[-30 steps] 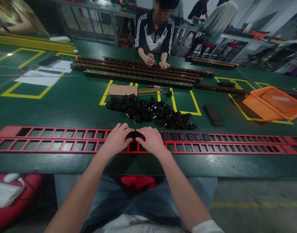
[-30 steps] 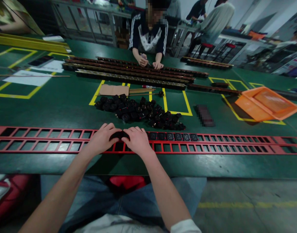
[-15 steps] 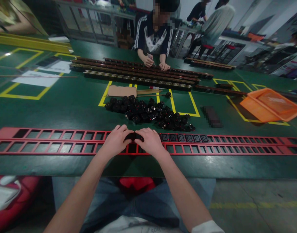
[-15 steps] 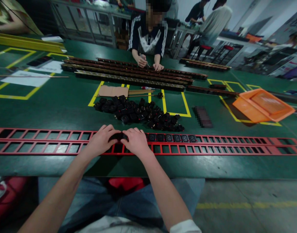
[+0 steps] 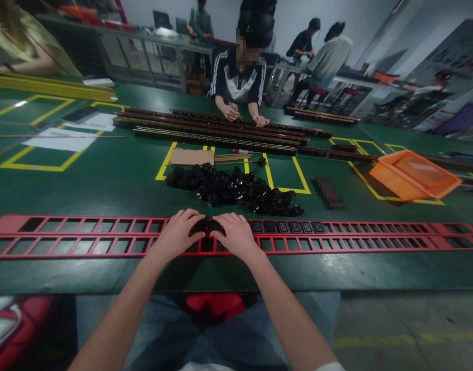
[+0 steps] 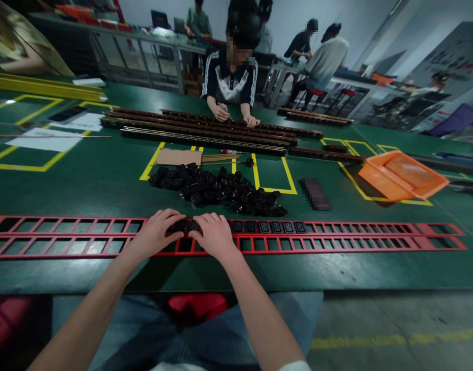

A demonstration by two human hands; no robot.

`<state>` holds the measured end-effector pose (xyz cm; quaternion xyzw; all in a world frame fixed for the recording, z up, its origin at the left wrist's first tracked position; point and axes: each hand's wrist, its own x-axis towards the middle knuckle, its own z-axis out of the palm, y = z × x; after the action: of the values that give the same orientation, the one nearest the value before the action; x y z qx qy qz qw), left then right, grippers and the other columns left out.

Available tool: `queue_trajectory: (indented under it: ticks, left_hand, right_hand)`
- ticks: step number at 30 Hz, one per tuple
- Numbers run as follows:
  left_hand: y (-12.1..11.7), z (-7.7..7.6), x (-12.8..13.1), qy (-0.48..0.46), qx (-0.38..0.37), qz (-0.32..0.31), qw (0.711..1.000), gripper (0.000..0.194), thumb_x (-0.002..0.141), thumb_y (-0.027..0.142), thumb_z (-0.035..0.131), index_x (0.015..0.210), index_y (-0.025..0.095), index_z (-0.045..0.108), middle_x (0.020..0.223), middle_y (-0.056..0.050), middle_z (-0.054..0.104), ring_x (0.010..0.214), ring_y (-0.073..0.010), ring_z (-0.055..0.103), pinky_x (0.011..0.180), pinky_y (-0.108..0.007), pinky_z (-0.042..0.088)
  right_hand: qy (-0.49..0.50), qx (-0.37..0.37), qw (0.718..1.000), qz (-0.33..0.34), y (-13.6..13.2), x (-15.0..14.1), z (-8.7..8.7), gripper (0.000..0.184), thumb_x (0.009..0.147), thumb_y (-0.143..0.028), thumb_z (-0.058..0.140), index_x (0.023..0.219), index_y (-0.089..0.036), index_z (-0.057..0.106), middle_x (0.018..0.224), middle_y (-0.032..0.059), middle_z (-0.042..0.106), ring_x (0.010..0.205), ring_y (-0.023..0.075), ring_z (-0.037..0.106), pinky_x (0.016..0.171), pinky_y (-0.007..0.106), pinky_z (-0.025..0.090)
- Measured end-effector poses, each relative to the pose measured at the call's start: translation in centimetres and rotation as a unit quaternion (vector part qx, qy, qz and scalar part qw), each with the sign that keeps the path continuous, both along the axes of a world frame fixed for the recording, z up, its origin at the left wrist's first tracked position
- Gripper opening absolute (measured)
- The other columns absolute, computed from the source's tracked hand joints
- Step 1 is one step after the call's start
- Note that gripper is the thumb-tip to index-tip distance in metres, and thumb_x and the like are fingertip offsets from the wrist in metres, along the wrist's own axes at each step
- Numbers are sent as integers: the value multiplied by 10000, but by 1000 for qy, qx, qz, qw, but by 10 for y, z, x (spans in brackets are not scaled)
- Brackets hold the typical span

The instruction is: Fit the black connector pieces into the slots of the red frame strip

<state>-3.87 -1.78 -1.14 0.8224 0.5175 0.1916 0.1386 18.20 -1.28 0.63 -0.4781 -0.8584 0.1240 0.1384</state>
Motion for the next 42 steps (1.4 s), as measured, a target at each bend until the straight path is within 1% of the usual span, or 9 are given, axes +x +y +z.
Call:
queue_trajectory:
  ticks: [3, 7, 16, 21, 24, 28, 33, 37, 42]
  left_hand:
    - [0, -1, -13, 13, -3, 18, 1000, 444, 861, 407, 649, 1261, 221, 599, 1193, -81, 622, 1066, -279, 554, 913, -431, 462]
    - [-1, 0, -24, 21, -12, 46, 999, 352, 872, 398, 631, 1181, 230, 639, 1126, -69, 657, 1014, -271, 587, 875, -416, 464]
    - [-4, 1, -6, -8, -14, 22, 1000, 327, 901, 315, 578, 1211, 225, 630, 1167, -70, 658, 1061, -255, 582, 919, -418, 463]
    - [-7, 2, -13, 43, 23, 101, 994, 315, 915, 380, 545, 1150, 199, 649, 1097, -85, 665, 1049, -290, 576, 923, -469, 444]
    - [-11, 2, -17, 55, 24, 114, 992, 325, 942, 409, 495, 1141, 202, 647, 1096, -83, 663, 1035, -279, 584, 927, -456, 433]
    - [-14, 2, -13, 60, 32, 111, 991, 308, 950, 387, 472, 1140, 217, 645, 1092, -76, 661, 1027, -268, 584, 918, -438, 420]
    - [-14, 3, -10, 74, 28, 116, 990, 322, 962, 385, 444, 1150, 213, 642, 1088, -78, 656, 1015, -265, 576, 910, -445, 413]
    - [-14, 3, -11, 69, 24, 111, 991, 323, 966, 388, 435, 1158, 221, 634, 1082, -77, 653, 1012, -263, 573, 921, -444, 408]
    - [-13, 2, -11, 55, 27, 117, 991, 311, 953, 396, 454, 1138, 236, 647, 1062, -80, 655, 994, -277, 574, 904, -459, 416]
  right_hand:
    - [3, -4, 1000, 1, 1, 1, 1, 395, 927, -433, 626, 1266, -231, 604, 1225, 53, 670, 1121, 230, 553, 921, 380, 401]
    - [0, -13, 1000, 8, 4, 3, 1, 391, 923, -441, 629, 1259, -240, 612, 1201, 56, 670, 1110, 230, 550, 931, 392, 403]
    - [-4, -20, 1000, -3, 9, 30, -2, 385, 913, -435, 643, 1256, -259, 628, 1203, 67, 659, 1127, 233, 550, 944, 406, 427]
    - [1, -20, 1000, -8, 10, 57, 0, 379, 900, -412, 662, 1237, -240, 640, 1206, 65, 665, 1131, 237, 560, 979, 413, 426]
    - [1, -19, 1000, -17, 10, 64, 3, 351, 886, -392, 678, 1191, -219, 656, 1182, 65, 676, 1101, 240, 572, 970, 414, 434]
    - [10, -1, 1000, -12, 8, 51, 6, 363, 895, -390, 662, 1205, -202, 642, 1211, 83, 660, 1124, 245, 557, 985, 428, 427]
    - [24, 14, 999, 18, 8, 26, -1, 342, 907, -371, 651, 1209, -210, 655, 1180, 88, 648, 1103, 239, 542, 949, 416, 452]
    - [29, 11, 999, 18, 10, 22, -4, 326, 899, -362, 661, 1185, -205, 667, 1127, 81, 646, 1055, 235, 540, 914, 397, 473]
    - [30, 3, 999, 10, 7, 24, 0, 311, 884, -351, 673, 1160, -212, 639, 1158, 69, 636, 1091, 239, 529, 931, 396, 463]
